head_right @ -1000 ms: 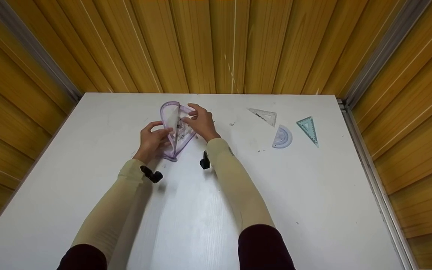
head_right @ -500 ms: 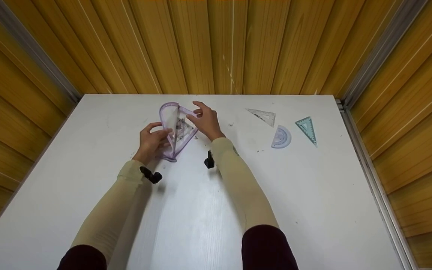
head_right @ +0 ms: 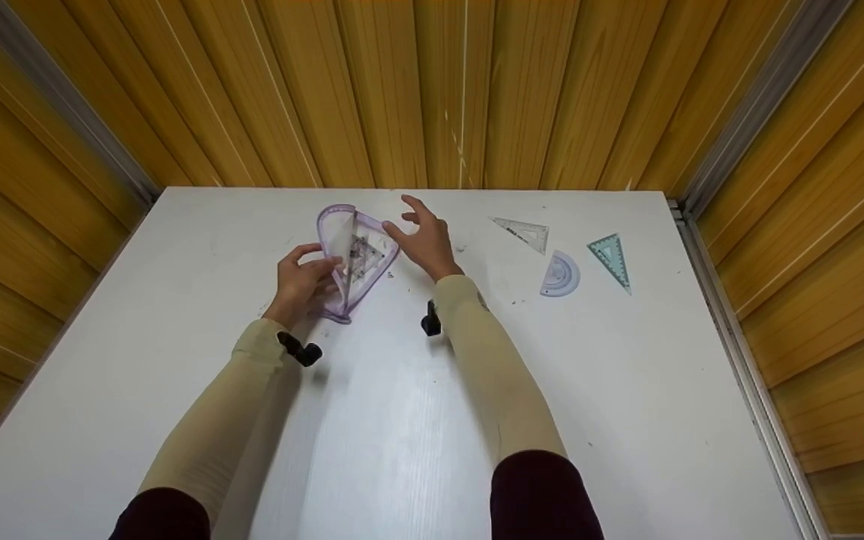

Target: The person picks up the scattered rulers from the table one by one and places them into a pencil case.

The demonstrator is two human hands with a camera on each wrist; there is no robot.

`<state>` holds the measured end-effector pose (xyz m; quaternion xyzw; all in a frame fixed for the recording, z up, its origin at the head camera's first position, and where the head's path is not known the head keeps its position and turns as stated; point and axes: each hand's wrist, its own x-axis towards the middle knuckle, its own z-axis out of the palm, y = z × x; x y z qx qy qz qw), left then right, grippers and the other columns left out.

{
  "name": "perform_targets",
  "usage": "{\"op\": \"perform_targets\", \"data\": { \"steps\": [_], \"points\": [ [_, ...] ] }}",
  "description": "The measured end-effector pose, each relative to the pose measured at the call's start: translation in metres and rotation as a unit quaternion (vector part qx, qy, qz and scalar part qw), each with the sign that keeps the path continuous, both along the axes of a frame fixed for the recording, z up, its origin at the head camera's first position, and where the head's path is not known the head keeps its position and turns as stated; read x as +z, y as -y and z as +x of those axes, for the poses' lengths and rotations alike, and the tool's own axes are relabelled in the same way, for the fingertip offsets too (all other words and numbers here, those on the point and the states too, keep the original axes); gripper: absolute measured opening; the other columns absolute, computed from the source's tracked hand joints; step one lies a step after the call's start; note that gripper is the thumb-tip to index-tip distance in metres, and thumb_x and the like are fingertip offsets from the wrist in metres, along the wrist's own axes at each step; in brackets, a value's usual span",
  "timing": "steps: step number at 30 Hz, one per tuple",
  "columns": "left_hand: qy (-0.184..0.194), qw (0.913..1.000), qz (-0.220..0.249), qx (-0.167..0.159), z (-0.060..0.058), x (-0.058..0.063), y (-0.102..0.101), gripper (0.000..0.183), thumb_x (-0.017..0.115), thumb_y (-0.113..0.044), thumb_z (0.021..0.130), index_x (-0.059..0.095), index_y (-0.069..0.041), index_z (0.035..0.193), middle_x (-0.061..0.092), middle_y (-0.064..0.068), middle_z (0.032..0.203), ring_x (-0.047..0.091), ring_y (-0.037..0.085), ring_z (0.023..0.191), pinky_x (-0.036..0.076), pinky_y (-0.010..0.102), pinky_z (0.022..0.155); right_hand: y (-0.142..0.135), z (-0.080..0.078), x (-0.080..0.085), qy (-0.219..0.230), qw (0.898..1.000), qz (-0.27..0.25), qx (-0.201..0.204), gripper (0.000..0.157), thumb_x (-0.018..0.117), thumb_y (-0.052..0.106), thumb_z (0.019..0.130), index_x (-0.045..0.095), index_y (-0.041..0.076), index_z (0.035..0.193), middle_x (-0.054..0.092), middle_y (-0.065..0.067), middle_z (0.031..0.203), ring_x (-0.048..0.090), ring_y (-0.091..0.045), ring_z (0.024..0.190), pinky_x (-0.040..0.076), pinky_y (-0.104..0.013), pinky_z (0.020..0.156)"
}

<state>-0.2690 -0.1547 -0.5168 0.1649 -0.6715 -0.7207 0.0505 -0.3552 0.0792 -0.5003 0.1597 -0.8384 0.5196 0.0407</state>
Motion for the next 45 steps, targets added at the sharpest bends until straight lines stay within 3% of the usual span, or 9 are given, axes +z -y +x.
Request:
{"op": "perform_targets", "data": {
  "steps": [13,18,25,32,45],
  "points": [
    [0.010,0.9999,-0.008,-0.004,0.001,0.000,0.001,0.044,0.073,-0.008,0.095,0.059,-0.004,0.136,0.076,0.015,0.102,0.073,0.021,0.076,0.060,0.032,0.064,-0.030,-0.006,0.009,0.035,0.998,0.054,-0.014,0.081,0.068,0.059,0.093,0.034,0.030,0.161,0.049,0.001,0.156,0.039,-0.019,0.148,0.025,-0.049,0.123],
    [0.000,0.9998,0.018,-0.006,0.001,-0.002,0.001,0.045,0.074,-0.006,0.094,0.058,-0.003,0.137,0.076,0.017,0.104,0.074,0.022,0.078,0.062,0.034,0.063,-0.048,-0.010,0.011,0.052,0.995,0.079,-0.024,0.089,0.067,0.064,0.091,0.029,0.029,0.163,0.041,0.003,0.162,0.024,-0.021,0.155,0.016,-0.049,0.126],
    [-0.004,0.9998,0.019,-0.005,0.001,-0.002,0.000,0.044,0.073,-0.004,0.094,0.058,-0.002,0.136,0.076,0.018,0.103,0.075,0.023,0.078,0.062,0.035,0.063,-0.071,-0.014,0.013,0.085,0.988,0.125,-0.036,0.094,0.064,0.075,0.086,0.023,0.039,0.163,0.019,-0.003,0.171,0.002,-0.033,0.158,0.009,-0.064,0.123],
    [0.007,0.9999,0.013,-0.003,0.002,0.000,0.000,0.045,0.074,-0.006,0.095,0.058,-0.003,0.137,0.075,0.018,0.105,0.075,0.025,0.081,0.061,0.033,0.064,-0.090,-0.016,0.012,0.103,0.982,0.153,-0.031,0.096,0.065,0.076,0.084,0.018,0.047,0.162,0.012,-0.007,0.172,-0.002,-0.037,0.157,0.010,-0.069,0.120],
    [0.013,0.9999,-0.008,-0.007,0.002,0.000,0.000,0.045,0.075,-0.010,0.094,0.059,-0.005,0.136,0.076,0.015,0.104,0.074,0.023,0.082,0.060,0.031,0.067,-0.125,-0.024,0.006,0.082,0.982,0.164,-0.034,0.097,0.067,0.070,0.087,0.019,0.037,0.164,0.017,-0.002,0.171,0.003,-0.039,0.157,0.010,-0.065,0.122]
  ]
}}
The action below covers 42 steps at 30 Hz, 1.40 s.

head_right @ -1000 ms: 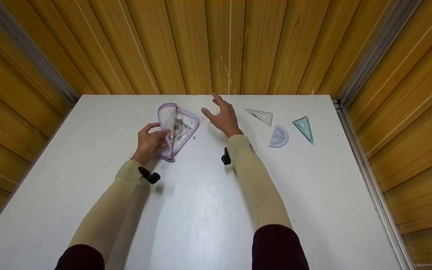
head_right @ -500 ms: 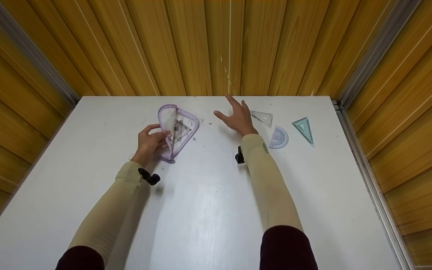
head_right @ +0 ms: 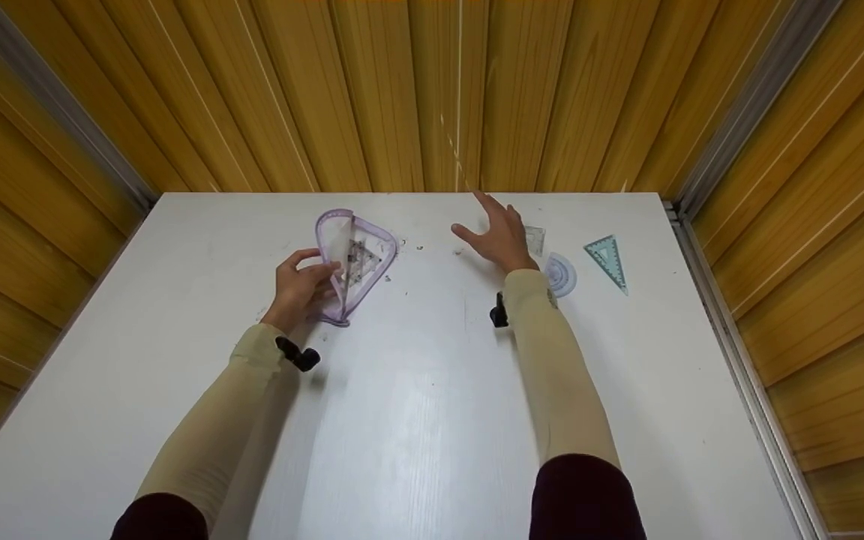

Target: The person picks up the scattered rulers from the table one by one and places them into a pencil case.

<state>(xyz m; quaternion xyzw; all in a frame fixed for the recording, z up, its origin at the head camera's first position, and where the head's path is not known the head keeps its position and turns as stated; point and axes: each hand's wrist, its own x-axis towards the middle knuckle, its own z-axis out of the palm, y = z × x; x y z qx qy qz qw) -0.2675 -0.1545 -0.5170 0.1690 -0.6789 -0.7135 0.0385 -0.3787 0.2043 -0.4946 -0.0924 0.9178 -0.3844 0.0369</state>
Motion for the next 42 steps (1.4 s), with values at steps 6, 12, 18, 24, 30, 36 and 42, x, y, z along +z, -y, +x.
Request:
{"op": "perform_targets", "data": {
  "steps": [6,12,18,24,30,36,42],
  "points": [
    [-0.013,0.9999,0.008,0.000,0.001,0.000,0.000,0.044,0.073,-0.004,0.095,0.059,-0.002,0.136,0.076,0.018,0.103,0.072,0.020,0.076,0.060,0.030,0.060,-0.014,-0.001,-0.005,-0.015,1.000,-0.006,0.005,0.096,0.067,0.066,0.089,0.019,0.033,0.165,0.018,-0.005,0.171,0.008,-0.039,0.156,0.010,-0.059,0.124],
    [-0.003,1.0000,0.005,-0.001,0.000,-0.001,0.001,0.044,0.073,-0.007,0.095,0.059,-0.005,0.137,0.076,0.014,0.103,0.072,0.020,0.078,0.059,0.030,0.062,-0.025,0.000,-0.003,-0.003,1.000,0.001,-0.007,0.095,0.068,0.064,0.090,0.019,0.032,0.165,0.018,-0.005,0.171,0.012,-0.035,0.157,0.013,-0.057,0.125],
    [-0.001,1.0000,-0.001,0.000,0.000,0.000,0.000,0.046,0.074,-0.009,0.094,0.059,-0.004,0.137,0.076,0.014,0.101,0.072,0.021,0.078,0.058,0.031,0.064,-0.036,0.001,-0.002,0.022,0.999,0.010,-0.023,0.096,0.067,0.067,0.089,0.016,0.036,0.165,0.015,-0.004,0.172,0.007,-0.037,0.157,0.011,-0.063,0.123],
    [0.006,1.0000,-0.005,0.000,0.002,0.002,-0.001,0.044,0.073,-0.011,0.096,0.059,-0.006,0.137,0.076,0.013,0.102,0.071,0.022,0.081,0.057,0.031,0.065,-0.046,0.002,-0.003,0.044,0.998,0.005,-0.042,0.099,0.070,0.069,0.086,0.017,0.041,0.164,0.013,-0.004,0.172,0.006,-0.038,0.157,0.013,-0.066,0.121],
    [-0.002,1.0000,-0.001,0.003,0.001,0.002,-0.001,0.043,0.073,-0.009,0.095,0.059,-0.004,0.136,0.076,0.014,0.101,0.071,0.020,0.078,0.058,0.030,0.064,-0.055,0.003,-0.005,0.049,0.998,0.010,-0.041,0.099,0.070,0.069,0.085,0.015,0.045,0.163,0.014,-0.011,0.171,0.009,-0.041,0.155,0.015,-0.070,0.118],
    [-0.023,0.9997,-0.003,0.005,-0.001,0.000,-0.001,0.045,0.075,-0.006,0.093,0.060,-0.001,0.135,0.076,0.017,0.101,0.071,0.018,0.076,0.057,0.027,0.062,-0.064,0.000,-0.008,0.042,0.998,0.026,-0.031,0.097,0.069,0.067,0.087,0.014,0.043,0.164,0.019,-0.014,0.170,0.011,-0.043,0.155,0.015,-0.071,0.118],
    [-0.004,0.9999,-0.010,0.005,-0.002,-0.003,0.000,0.043,0.074,-0.009,0.095,0.061,-0.004,0.135,0.077,0.013,0.102,0.072,0.019,0.081,0.056,0.027,0.063,-0.070,-0.005,-0.015,0.066,0.996,0.036,-0.037,0.098,0.069,0.067,0.088,0.010,0.046,0.163,0.021,-0.016,0.169,0.015,-0.044,0.154,0.015,-0.072,0.117]
  ]
}}
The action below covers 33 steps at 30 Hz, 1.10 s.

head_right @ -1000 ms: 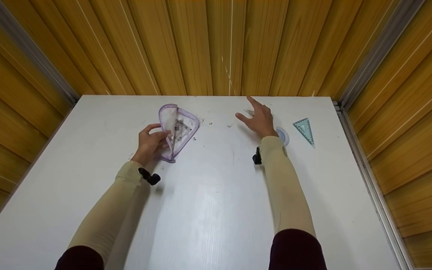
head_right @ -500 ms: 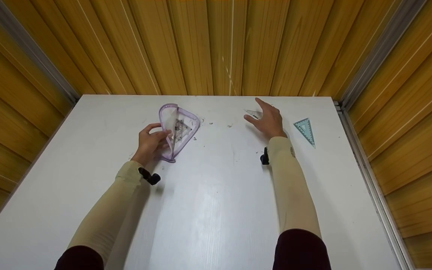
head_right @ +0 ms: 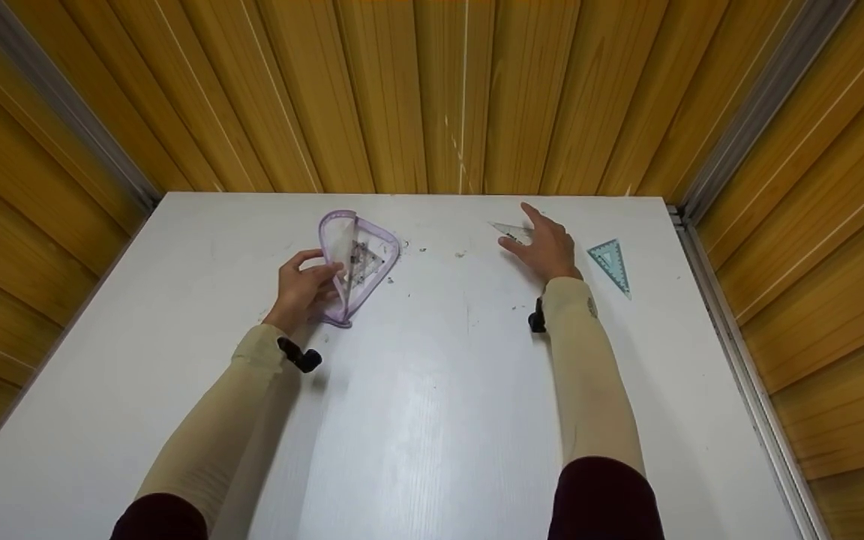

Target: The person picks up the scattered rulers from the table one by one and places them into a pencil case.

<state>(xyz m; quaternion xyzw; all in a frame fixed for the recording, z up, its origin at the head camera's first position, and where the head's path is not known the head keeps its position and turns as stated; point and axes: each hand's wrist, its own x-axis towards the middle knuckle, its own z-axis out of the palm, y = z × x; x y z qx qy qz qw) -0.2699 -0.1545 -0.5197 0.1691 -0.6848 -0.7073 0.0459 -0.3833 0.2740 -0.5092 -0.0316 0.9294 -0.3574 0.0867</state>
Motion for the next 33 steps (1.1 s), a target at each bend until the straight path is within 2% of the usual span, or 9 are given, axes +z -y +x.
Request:
{"op": "perform_targets", "data": {
  "steps": [10,16,23,29,33],
  "points": [
    [0.003,1.0000,0.003,-0.004,0.0009,-0.0023,0.0001,0.045,0.075,-0.012,0.095,0.060,-0.006,0.137,0.076,0.012,0.104,0.073,0.023,0.088,0.059,0.031,0.069,-0.0034,-0.0002,-0.0018,0.007,1.000,0.012,0.006,0.095,0.069,0.059,0.092,0.012,0.038,0.165,0.025,-0.018,0.167,0.017,-0.045,0.153,0.017,-0.070,0.118],
    [0.004,1.0000,0.002,-0.005,0.0017,-0.0039,0.0010,0.048,0.076,-0.011,0.094,0.059,-0.007,0.138,0.076,0.012,0.105,0.073,0.023,0.090,0.059,0.031,0.072,-0.0055,0.0027,-0.0020,0.006,1.000,0.020,0.013,0.088,0.070,0.051,0.095,0.019,0.033,0.165,0.028,-0.017,0.166,0.019,-0.045,0.153,0.019,-0.070,0.118],
    [-0.015,0.9997,0.018,-0.007,0.0004,-0.0038,0.0011,0.046,0.075,-0.008,0.094,0.059,-0.003,0.137,0.076,0.015,0.102,0.074,0.023,0.083,0.059,0.029,0.064,-0.0076,0.0040,0.0028,-0.011,1.000,0.017,0.023,0.079,0.070,0.037,0.099,0.026,0.024,0.164,0.038,-0.021,0.160,0.029,-0.046,0.148,0.022,-0.068,0.117],
    [-0.004,0.9999,0.014,0.002,-0.0004,-0.0031,0.0004,0.047,0.077,-0.009,0.093,0.060,-0.005,0.136,0.076,0.014,0.103,0.074,0.023,0.083,0.060,0.031,0.066,-0.0076,0.0036,0.0043,-0.031,0.999,0.028,0.034,0.073,0.070,0.019,0.098,0.032,0.016,0.161,0.046,-0.025,0.153,0.036,-0.047,0.144,0.026,-0.064,0.117],
    [0.002,0.9999,0.014,-0.002,-0.0003,-0.0031,0.0000,0.046,0.075,-0.010,0.094,0.060,-0.005,0.137,0.076,0.013,0.104,0.074,0.023,0.084,0.060,0.031,0.067,-0.0080,0.0036,0.0045,-0.028,0.998,0.037,0.031,0.070,0.070,0.013,0.098,0.036,0.014,0.159,0.048,-0.025,0.151,0.037,-0.046,0.142,0.027,-0.065,0.116]
  ]
}}
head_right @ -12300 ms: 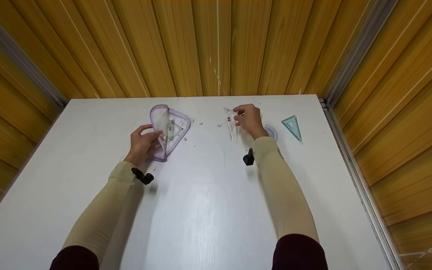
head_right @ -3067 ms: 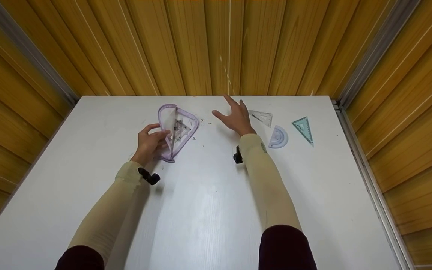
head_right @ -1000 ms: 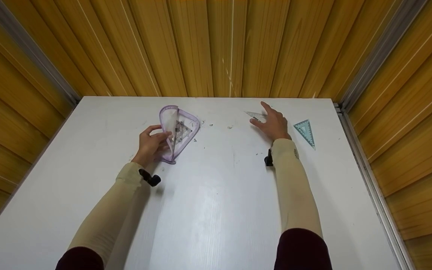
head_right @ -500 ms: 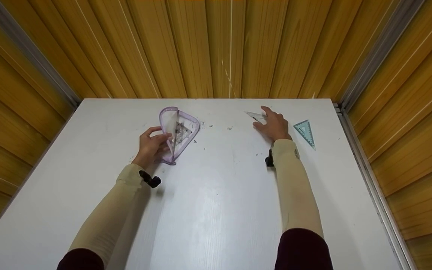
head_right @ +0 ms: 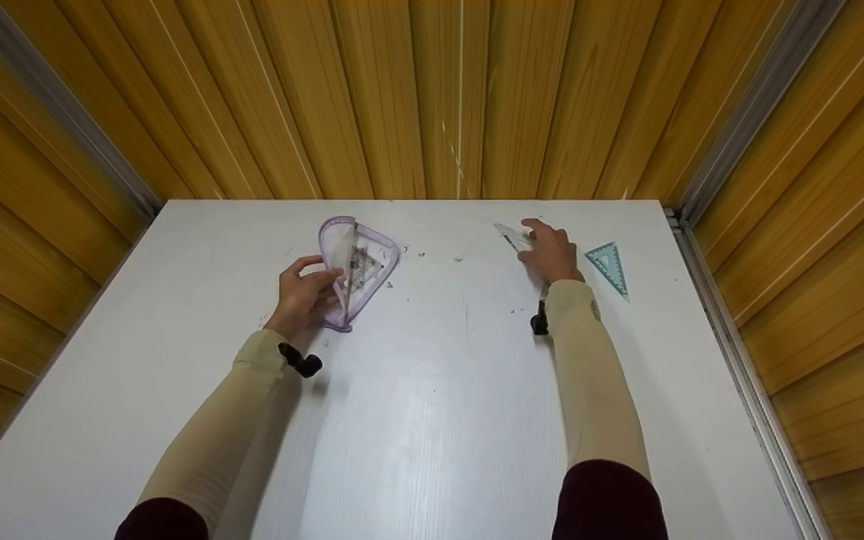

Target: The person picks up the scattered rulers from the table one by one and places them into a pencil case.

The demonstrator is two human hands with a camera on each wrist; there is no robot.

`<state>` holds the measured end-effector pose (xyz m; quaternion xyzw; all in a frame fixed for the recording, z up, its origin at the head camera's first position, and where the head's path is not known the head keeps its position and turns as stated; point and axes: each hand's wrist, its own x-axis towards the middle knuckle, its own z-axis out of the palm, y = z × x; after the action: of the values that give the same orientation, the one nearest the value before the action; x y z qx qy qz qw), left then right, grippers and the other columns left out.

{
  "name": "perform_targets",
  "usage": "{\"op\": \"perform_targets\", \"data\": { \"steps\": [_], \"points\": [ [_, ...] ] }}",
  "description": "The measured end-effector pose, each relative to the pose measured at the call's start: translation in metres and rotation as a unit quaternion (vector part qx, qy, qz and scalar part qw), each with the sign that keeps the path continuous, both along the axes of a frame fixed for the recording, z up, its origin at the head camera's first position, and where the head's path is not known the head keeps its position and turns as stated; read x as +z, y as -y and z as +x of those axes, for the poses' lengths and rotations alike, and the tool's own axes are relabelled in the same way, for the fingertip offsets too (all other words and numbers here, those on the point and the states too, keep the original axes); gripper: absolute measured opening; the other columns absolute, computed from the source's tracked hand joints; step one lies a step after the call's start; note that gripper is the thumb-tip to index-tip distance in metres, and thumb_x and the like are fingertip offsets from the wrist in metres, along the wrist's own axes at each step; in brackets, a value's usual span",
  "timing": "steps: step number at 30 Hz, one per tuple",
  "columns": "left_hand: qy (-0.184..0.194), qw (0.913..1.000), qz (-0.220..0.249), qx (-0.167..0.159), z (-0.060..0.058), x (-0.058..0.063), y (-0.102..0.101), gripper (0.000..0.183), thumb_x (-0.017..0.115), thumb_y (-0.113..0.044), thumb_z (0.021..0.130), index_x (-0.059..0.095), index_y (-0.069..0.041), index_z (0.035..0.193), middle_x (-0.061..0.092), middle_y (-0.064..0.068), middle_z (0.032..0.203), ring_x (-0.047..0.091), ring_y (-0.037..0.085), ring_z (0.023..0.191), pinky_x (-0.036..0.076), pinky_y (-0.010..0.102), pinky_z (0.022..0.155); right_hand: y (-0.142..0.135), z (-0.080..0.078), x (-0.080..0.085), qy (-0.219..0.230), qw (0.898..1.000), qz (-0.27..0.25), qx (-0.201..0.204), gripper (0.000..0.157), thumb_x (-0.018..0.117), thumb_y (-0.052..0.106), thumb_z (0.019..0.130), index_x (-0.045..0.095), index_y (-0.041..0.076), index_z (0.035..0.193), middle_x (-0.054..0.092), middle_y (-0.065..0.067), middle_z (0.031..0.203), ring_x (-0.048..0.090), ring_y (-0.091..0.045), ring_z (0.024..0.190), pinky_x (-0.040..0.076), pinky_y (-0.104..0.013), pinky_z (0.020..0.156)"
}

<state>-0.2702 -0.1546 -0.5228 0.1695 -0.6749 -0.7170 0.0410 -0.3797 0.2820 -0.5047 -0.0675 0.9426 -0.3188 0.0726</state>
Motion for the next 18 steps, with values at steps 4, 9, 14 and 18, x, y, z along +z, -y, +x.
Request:
{"op": "perform_targets", "data": {
  "steps": [4,9,14,18],
  "points": [
    [0.004,1.0000,-0.006,-0.001,0.0004,0.0014,0.0003,0.046,0.075,-0.010,0.095,0.059,-0.006,0.138,0.076,0.012,0.104,0.074,0.023,0.086,0.059,0.031,0.069,0.0009,0.0003,0.0002,0.002,1.000,-0.003,-0.006,0.067,0.070,0.011,0.098,0.039,0.014,0.157,0.049,-0.024,0.150,0.038,-0.046,0.141,0.027,-0.066,0.116],
    [-0.002,0.9999,-0.016,0.000,-0.0003,0.0020,0.0000,0.047,0.075,-0.010,0.094,0.059,-0.005,0.138,0.076,0.012,0.103,0.073,0.023,0.085,0.059,0.031,0.068,0.0029,0.0004,0.0023,0.013,1.000,-0.010,-0.019,0.066,0.071,0.012,0.097,0.041,0.016,0.156,0.049,-0.022,0.149,0.039,-0.045,0.138,0.028,-0.068,0.114],
    [-0.002,0.9999,-0.013,0.001,-0.0007,0.0005,-0.0003,0.044,0.073,-0.008,0.095,0.059,-0.005,0.137,0.077,0.012,0.102,0.073,0.022,0.083,0.059,0.030,0.065,0.0039,0.0019,0.0039,0.022,0.999,-0.019,-0.029,0.066,0.074,0.012,0.096,0.045,0.015,0.155,0.049,-0.023,0.147,0.038,-0.046,0.136,0.030,-0.067,0.112],
    [-0.005,1.0000,-0.001,0.004,-0.0004,-0.0006,-0.0006,0.044,0.072,-0.005,0.095,0.059,-0.004,0.137,0.076,0.015,0.103,0.074,0.022,0.081,0.060,0.030,0.062,0.0029,0.0021,0.0041,0.017,0.999,-0.020,-0.022,0.066,0.075,0.011,0.094,0.046,0.009,0.153,0.048,-0.027,0.144,0.040,-0.044,0.133,0.034,-0.063,0.113]
  ]
}}
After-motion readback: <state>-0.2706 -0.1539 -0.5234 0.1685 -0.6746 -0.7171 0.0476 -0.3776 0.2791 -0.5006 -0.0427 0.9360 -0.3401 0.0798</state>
